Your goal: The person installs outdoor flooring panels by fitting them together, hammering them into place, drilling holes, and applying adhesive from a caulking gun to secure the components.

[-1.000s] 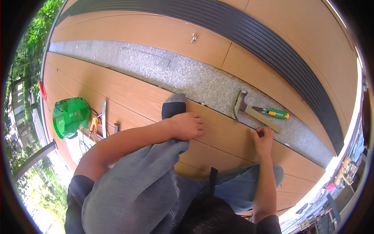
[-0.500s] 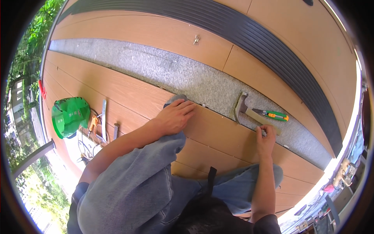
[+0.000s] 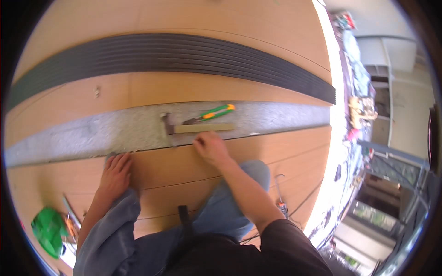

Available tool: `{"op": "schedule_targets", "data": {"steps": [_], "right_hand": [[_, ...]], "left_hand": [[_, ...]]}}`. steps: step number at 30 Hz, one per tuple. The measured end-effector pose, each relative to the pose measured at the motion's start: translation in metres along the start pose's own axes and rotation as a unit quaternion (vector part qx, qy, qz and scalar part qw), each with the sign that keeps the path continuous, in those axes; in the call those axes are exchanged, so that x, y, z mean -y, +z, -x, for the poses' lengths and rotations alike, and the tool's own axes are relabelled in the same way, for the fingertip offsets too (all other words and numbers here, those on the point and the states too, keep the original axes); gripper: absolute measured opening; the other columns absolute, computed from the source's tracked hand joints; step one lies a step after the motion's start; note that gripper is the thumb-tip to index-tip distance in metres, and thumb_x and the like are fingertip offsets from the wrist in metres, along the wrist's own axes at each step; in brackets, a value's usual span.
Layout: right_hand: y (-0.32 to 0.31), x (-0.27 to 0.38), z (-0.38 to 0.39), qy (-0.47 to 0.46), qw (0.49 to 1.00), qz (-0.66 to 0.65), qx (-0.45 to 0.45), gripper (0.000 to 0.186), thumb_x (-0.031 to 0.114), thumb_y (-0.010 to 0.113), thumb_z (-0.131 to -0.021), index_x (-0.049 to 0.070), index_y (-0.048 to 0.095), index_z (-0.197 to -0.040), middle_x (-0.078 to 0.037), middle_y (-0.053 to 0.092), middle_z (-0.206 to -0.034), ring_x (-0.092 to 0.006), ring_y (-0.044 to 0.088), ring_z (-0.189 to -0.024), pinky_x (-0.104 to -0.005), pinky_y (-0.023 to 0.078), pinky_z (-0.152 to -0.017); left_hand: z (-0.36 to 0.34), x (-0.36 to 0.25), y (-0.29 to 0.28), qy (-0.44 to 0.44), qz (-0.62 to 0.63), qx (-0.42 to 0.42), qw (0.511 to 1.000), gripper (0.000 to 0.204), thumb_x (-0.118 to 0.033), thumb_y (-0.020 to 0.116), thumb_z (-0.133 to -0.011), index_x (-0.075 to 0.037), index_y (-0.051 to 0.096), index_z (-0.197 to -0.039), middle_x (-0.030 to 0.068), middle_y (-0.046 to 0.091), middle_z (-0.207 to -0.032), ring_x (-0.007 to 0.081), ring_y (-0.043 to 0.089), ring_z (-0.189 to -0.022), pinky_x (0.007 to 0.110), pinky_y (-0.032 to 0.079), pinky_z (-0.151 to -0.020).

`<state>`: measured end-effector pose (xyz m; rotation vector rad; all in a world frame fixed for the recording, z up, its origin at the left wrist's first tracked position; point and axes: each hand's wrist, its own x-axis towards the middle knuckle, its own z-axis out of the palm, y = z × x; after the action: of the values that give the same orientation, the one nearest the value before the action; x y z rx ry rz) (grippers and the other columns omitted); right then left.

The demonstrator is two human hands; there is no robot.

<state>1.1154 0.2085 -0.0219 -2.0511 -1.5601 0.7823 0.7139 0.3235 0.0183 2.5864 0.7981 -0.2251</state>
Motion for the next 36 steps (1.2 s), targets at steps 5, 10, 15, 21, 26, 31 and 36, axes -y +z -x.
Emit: {"op": "schedule_targets", "data": {"steps": [5, 10, 15, 21, 26, 31, 36], "right_hand": [[-0.013, 0.0, -0.002, 0.008, 0.999, -0.02, -0.025, 0.018, 0.024, 0.073, -0.096, 0.007, 0.07, -0.096, -0.012, 0.071, -0.091, -0.0349, 0.067, -0.094, -0.0479, 0.055, -0.083], [-0.013, -0.02, 0.003, 0.009, 0.999, 0.031, -0.024, 0.02, 0.028, 0.072, -0.096, 0.007, 0.07, -0.099, -0.012, 0.07, -0.096, -0.035, 0.065, -0.101, -0.0481, 0.054, -0.088], [-0.005, -0.024, 0.012, 0.005, 0.997, 0.079, 0.01, 0.029, 0.033, 0.071, -0.096, 0.006, 0.071, -0.107, -0.014, 0.066, -0.113, -0.0355, 0.06, -0.115, -0.0475, 0.053, -0.096], [0.014, -0.025, 0.017, -0.017, 0.987, 0.159, 0.014, 0.037, 0.04, 0.069, -0.098, 0.005, 0.072, -0.111, -0.013, 0.063, -0.118, -0.0336, 0.055, -0.121, -0.0476, 0.05, -0.101], [0.021, -0.029, 0.016, -0.033, 0.983, 0.176, -0.036, 0.031, 0.039, 0.068, -0.097, 0.008, 0.072, -0.102, -0.01, 0.065, -0.107, -0.0302, 0.057, -0.113, -0.0443, 0.051, -0.098], [0.023, -0.036, 0.013, -0.03, 0.981, 0.186, -0.037, 0.031, 0.038, 0.065, -0.099, 0.008, 0.072, -0.102, -0.01, 0.065, -0.107, -0.0301, 0.058, -0.113, -0.0447, 0.051, -0.097], [0.025, -0.047, 0.01, -0.031, 0.981, 0.19, -0.014, 0.032, 0.039, 0.06, -0.101, 0.009, 0.072, -0.102, -0.011, 0.067, -0.109, -0.0305, 0.059, -0.114, -0.0449, 0.05, -0.098]], "left_hand": [[-0.012, 0.0, 0.009, 0.008, -0.005, 0.013, 1.0, 0.058, -0.015, 0.072, -0.085, -0.001, 0.06, -0.14, 0.0153, 0.052, -0.156, 0.0329, 0.047, -0.145, 0.052, 0.033, -0.122], [-0.037, -0.013, 0.002, 0.027, -0.001, 0.027, 0.999, 0.06, -0.013, 0.071, -0.084, -0.002, 0.058, -0.142, 0.0167, 0.055, -0.15, 0.0343, 0.05, -0.142, 0.052, 0.035, -0.121], [-0.045, -0.014, 0.006, 0.039, 0.012, 0.019, 0.999, 0.063, -0.016, 0.075, -0.082, -0.004, 0.058, -0.141, 0.0144, 0.058, -0.146, 0.0343, 0.054, -0.137, 0.051, 0.039, -0.116], [-0.05, -0.016, 0.012, 0.016, 0.029, 0.004, 0.999, 0.066, -0.021, 0.082, -0.078, -0.006, 0.06, -0.139, 0.0131, 0.06, -0.138, 0.0341, 0.055, -0.132, 0.05, 0.042, -0.11], [-0.06, -0.017, 0.016, 0.0, 0.029, -0.004, 1.0, 0.068, -0.02, 0.085, -0.075, -0.007, 0.062, -0.138, 0.0131, 0.061, -0.132, 0.0349, 0.055, -0.127, 0.049, 0.043, -0.106], [-0.075, -0.014, 0.022, -0.035, 0.058, 0.024, 0.997, 0.061, -0.017, 0.087, -0.071, -0.009, 0.066, -0.127, 0.0138, 0.06, -0.125, 0.0374, 0.055, -0.121, 0.05, 0.044, -0.106], [-0.084, 0.0, 0.028, -0.01, 0.084, 0.032, 0.996, 0.06, -0.015, 0.088, -0.066, -0.01, 0.068, -0.122, 0.0142, 0.06, -0.122, 0.039, 0.055, -0.119, 0.05, 0.045, -0.105]]}}
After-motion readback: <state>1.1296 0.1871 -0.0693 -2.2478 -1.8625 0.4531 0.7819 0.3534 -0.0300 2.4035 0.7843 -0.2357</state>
